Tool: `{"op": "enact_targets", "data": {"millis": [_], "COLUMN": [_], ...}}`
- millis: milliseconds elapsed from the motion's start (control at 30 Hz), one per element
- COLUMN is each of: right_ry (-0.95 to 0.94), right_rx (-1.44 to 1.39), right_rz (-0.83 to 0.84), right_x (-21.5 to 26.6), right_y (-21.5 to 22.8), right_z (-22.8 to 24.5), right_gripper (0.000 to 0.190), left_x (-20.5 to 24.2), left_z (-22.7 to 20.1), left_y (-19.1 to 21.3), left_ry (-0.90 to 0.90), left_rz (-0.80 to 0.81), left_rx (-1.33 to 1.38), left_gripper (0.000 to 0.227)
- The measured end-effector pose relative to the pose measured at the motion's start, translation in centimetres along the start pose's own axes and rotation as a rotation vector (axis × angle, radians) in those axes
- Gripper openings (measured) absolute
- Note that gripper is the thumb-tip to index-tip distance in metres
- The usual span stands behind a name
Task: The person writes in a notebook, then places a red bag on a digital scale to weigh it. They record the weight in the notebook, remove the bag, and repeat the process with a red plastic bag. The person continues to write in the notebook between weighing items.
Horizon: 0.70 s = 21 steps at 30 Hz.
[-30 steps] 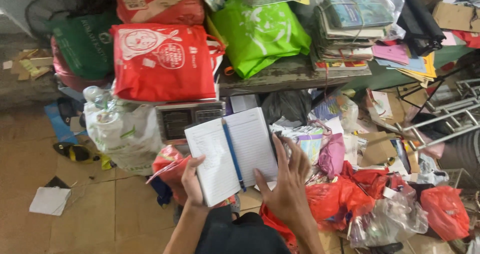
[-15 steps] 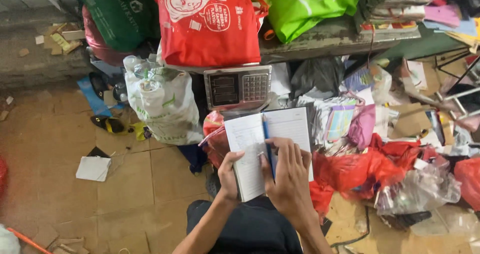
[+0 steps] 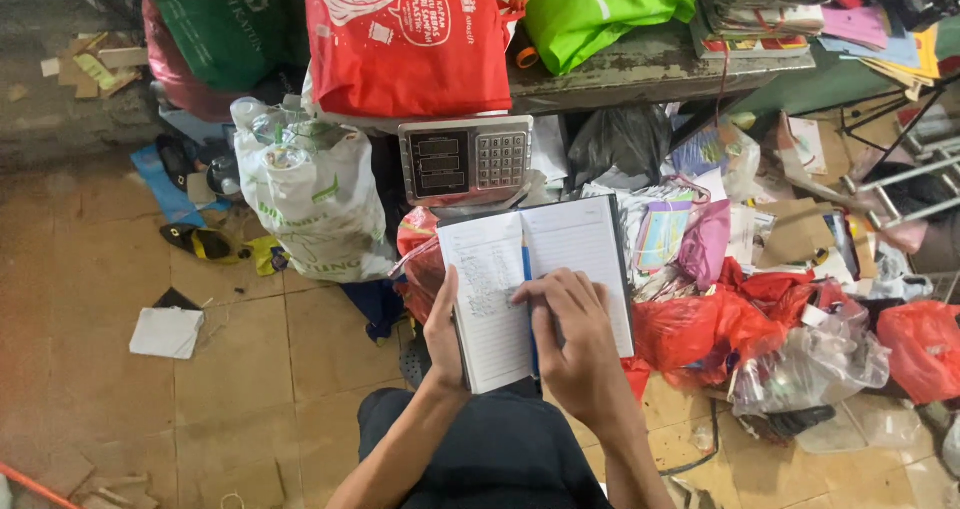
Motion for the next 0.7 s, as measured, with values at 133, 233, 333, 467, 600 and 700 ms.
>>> {"op": "enact_targets", "data": {"millis": [133, 233, 333, 467, 600, 700], "right_ry": [0.06, 0.158, 0.208, 0.043, 0.001, 0.033], "right_rx": [-0.129, -0.137, -0.148, -0.444, -0.882, -0.893], "right_rz": [-0.01, -0.071, -0.124, -0.14, -0.081, -0.009], "right_x": [-1.0, -1.2, 0.0, 1.4, -1.0, -1.9], "right_y": [1.4, 1.9, 0.6, -0.8, 2.4, 2.7], "right_z": [-0.1, -0.5, -3.4, -8.5, -6.8, -8.0], "right_gripper": [0.025, 0.034, 0.028, 0.023, 0.045, 0.045], "left_x": [0.0, -0.7, -1.4, -2.3, -3.2, -4.2], "left_z": [-0.3, 0.6, 2.2, 4.0, 5.6, 7.0], "left_y": [-2.1, -0.8, -1.5, -3.4, -5.5, -4.8], "left_ry": [-0.067, -0.084, -0.049, -0.076, -0.113, -0.117], "left_rz": [0.016, 0.035, 0.111, 0.104, 0.117, 0.034], "left_rx": [0.008, -0.061, -0.023, -0.141, -0.185, -0.15], "left_gripper": [0.06, 0.064, 0.067, 0.071, 0.073, 0.069]}}
Point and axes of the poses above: each hand's wrist, its own x-axis away from the middle knuckle, its own y-axis out of the back of the hand, z = x × y, the point moved 9 cm from there along -x, towards the middle knuckle, and after that the axes turned 14 degrees about x, right-handed, at the moved point
